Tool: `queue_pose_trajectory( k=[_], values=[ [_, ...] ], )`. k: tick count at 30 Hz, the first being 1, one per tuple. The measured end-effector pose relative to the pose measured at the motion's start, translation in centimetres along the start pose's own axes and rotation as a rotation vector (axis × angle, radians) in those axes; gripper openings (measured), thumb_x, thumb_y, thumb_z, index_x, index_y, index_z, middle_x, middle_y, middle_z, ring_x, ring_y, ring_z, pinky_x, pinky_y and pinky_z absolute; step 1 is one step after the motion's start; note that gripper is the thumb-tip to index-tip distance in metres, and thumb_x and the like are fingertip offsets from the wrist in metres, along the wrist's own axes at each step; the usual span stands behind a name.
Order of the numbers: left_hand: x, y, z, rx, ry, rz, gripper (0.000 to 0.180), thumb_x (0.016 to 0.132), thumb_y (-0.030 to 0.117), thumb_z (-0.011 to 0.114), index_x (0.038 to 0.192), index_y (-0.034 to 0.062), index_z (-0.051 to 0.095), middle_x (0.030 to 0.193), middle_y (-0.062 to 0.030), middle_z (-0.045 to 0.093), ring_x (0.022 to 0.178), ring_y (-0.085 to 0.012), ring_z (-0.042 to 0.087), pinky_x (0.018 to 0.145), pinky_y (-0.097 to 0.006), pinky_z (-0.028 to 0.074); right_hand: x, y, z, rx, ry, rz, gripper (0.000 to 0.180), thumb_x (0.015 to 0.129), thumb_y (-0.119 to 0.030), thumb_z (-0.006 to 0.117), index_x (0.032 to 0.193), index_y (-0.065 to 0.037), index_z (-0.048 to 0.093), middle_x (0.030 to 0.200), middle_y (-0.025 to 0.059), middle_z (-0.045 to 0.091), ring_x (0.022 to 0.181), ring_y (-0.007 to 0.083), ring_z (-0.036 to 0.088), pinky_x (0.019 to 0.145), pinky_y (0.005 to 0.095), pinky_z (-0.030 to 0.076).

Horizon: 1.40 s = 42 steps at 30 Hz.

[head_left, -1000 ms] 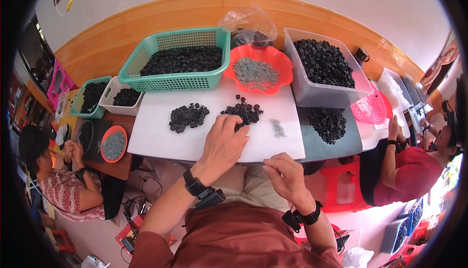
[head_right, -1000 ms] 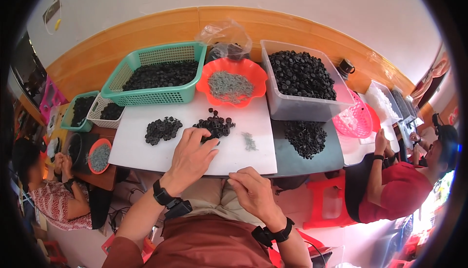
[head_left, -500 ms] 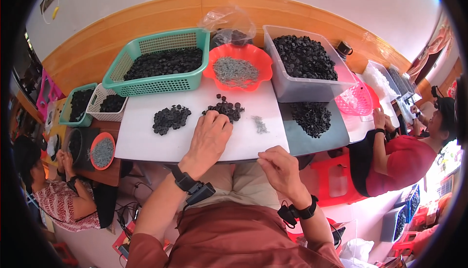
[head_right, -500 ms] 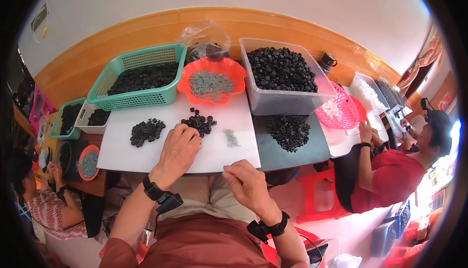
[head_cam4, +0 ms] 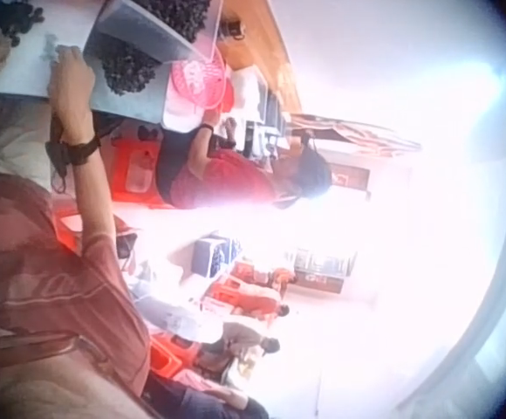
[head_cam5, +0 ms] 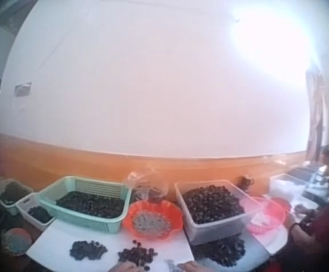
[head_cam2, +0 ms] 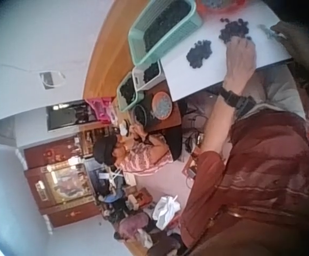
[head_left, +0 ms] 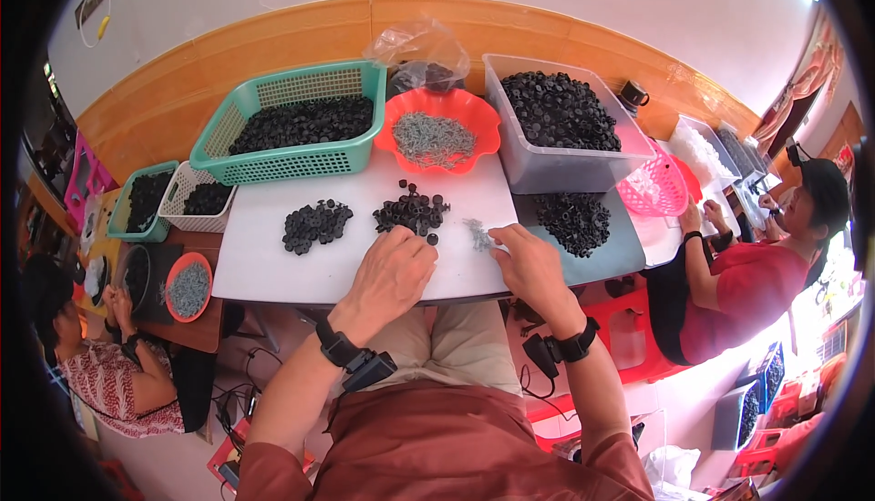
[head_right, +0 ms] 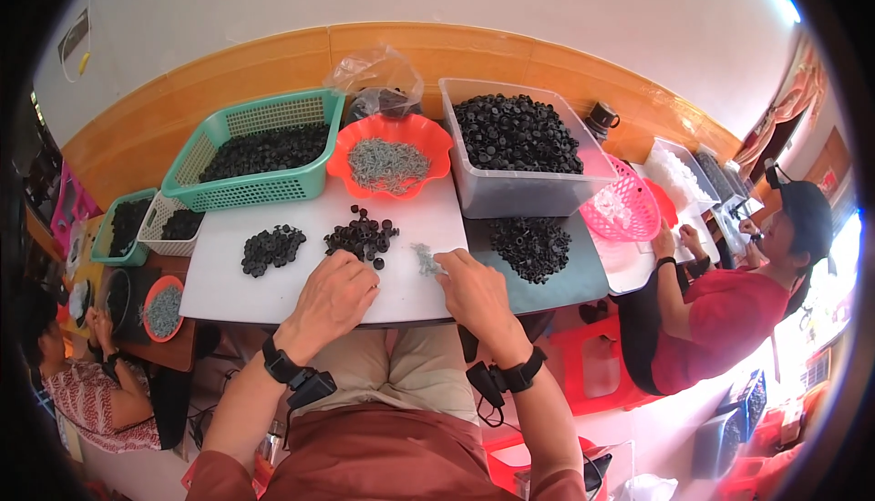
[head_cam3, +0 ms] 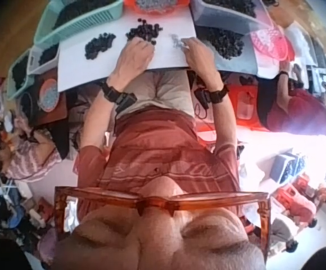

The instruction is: Manually assembling small plastic cord locks by inserting spring-loaded buttons into the housing.

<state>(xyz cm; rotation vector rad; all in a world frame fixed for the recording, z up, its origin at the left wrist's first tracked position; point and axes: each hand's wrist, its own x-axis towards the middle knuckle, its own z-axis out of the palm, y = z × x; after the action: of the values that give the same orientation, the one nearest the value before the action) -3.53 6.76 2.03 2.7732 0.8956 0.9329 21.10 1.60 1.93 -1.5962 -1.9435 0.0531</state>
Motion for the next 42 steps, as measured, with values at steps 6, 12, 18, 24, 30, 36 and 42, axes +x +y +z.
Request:
queue_pose_trajectory(
  k=[6,12,18,24,30,36,42],
  values=[
    [-0.7,0.7,-0.1,-0.153,0.082,-0.057,0.011,0.081,0.009,0.074,0.089,0.0049,0.069,0.091,-0.0088,0.069,0.091,-0.0298,0.062,0.08,-0.039,0.053,0.9,0.5,0.3,-0.022,-0.123,0.047,0.023,0.091,-0.01,0.063,0.114,-0.006,0.065,0.105,0.0153,0.071,0.086,0.0389,0.069,0.072,0.0502,0.053],
    [-1.4,0.8,0.0,-0.233,0.134,-0.12,0.014,0.078,0.008,0.078,0.089,0.0058,0.07,0.086,-0.0086,0.069,0.087,-0.03,0.063,0.077,-0.039,0.052,0.5,0.1,0.1,-0.06,-0.152,0.035,0.023,0.092,-0.007,0.063,0.114,-0.003,0.063,0.102,0.0172,0.071,0.089,0.0374,0.069,0.073,0.0466,0.053],
    [-1.6,1.4,0.0,-0.332,0.143,-0.181,0.017,0.078,0.006,0.079,0.093,0.005,0.072,0.091,-0.0096,0.072,0.084,-0.0279,0.066,0.072,-0.037,0.053,0.1,-0.6,-0.8,0.043,-0.123,0.007,0.023,0.093,-0.001,0.059,0.116,-0.002,0.061,0.102,0.0185,0.067,0.09,0.039,0.067,0.074,0.0467,0.052],
    [-1.6,2.0,0.0,-0.795,0.088,-0.434,0.018,0.088,0.003,0.076,0.106,0.002,0.075,0.092,-0.0051,0.073,0.083,-0.0136,0.068,0.075,-0.028,0.055,-0.5,-2.0,-0.5,0.284,-0.029,-0.072,0.022,0.092,0.003,0.057,0.111,-0.005,0.064,0.104,0.016,0.065,0.086,0.0412,0.064,0.07,0.0465,0.051],
    [-2.5,1.4,0.3,-1.271,0.026,-0.698,0.018,0.094,0.007,0.073,0.109,-0.0024,0.073,0.094,-0.0039,0.073,0.084,-0.0095,0.068,0.077,-0.025,0.057,-1.5,-4.5,0.3,0.614,-0.168,0.244,0.01,0.097,-0.001,0.064,0.107,-0.002,0.065,0.093,0.0053,0.064,0.07,0.0061,0.056,0.059,0.0237,0.046],
    [-3.1,1.3,0.7,-1.552,0.048,-0.678,0.017,0.094,0.003,0.071,0.11,-0.0026,0.07,0.094,-0.0098,0.074,0.084,-0.0162,0.071,0.079,-0.029,0.059,-2.2,-5.5,2.3,1.029,-0.01,0.164,0.009,0.098,-0.004,0.066,0.106,0.0,0.066,0.102,0.0044,0.063,0.066,0.0046,0.058,0.054,0.0217,0.048],
    [-3.4,1.6,0.5,-1.669,0.041,-0.695,0.022,0.094,0.007,0.073,0.113,-0.003,0.071,0.095,-0.0081,0.074,0.083,-0.0128,0.07,0.078,-0.026,0.057,-2.5,-5.8,2.8,1.048,0.013,0.129,0.014,0.095,-0.001,0.069,0.109,0.0,0.069,0.105,0.0064,0.063,0.068,0.0063,0.061,0.054,0.0207,0.05]
  ],
)
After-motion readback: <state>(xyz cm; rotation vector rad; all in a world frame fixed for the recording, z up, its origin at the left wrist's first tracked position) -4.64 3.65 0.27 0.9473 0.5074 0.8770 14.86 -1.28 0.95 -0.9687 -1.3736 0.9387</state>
